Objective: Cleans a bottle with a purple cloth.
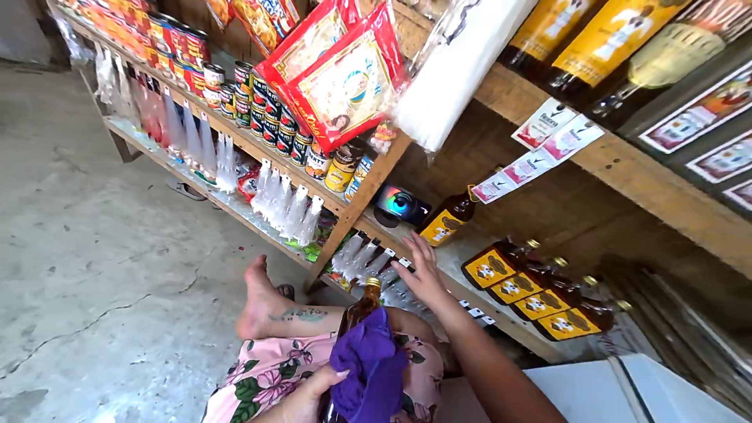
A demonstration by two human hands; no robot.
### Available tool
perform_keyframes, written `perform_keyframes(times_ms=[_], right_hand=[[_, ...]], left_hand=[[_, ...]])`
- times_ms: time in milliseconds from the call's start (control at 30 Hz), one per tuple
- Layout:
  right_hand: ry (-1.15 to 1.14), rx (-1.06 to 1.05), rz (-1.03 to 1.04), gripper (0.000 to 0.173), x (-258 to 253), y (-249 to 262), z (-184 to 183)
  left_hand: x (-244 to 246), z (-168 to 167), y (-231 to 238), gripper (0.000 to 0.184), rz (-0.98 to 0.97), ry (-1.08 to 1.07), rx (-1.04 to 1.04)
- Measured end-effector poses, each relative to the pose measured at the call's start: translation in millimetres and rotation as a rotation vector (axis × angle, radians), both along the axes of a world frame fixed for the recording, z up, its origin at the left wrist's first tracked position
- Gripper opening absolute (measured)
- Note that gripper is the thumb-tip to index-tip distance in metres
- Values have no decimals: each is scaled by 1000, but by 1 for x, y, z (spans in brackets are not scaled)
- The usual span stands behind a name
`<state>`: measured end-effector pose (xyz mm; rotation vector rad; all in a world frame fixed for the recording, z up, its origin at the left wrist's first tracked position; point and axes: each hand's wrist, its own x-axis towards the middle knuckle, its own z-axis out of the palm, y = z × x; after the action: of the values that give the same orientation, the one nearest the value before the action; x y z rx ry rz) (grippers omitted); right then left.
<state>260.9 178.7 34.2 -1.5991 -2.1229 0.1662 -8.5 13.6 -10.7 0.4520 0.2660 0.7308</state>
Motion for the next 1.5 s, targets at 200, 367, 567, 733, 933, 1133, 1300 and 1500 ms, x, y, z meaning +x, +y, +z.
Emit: perform_keyframes(times_ms=[200, 367, 567, 733, 933, 1133, 1300, 1500], right_hand=[[-353, 103, -209, 80, 11, 57, -26], [-387, 165, -297, 80, 16, 78, -31], [-374, 123, -350, 81, 22, 91, -30], [-388, 57, -378, 83, 23, 93, -29], [-409, 78, -355, 80, 25, 95, -33], [-390, 47, -365, 82, 20, 96, -29], [-352, 94, -350, 82, 23, 93, -29], [14, 175, 23, 72, 1, 34, -25]], left_hand=[[5, -33, 5, 38, 20, -165, 7], [4, -37, 8, 38, 34, -163, -12], [5, -38, 8, 38, 53, -140, -27], [5, -36, 7, 38, 68, -83, -27], [5, -39, 9, 42, 26, -115, -37], [6, -41, 10, 42, 21, -126, -48], [5, -40, 10, 42, 14, -139, -58], [5, -41, 11, 40, 15, -170, -11]])
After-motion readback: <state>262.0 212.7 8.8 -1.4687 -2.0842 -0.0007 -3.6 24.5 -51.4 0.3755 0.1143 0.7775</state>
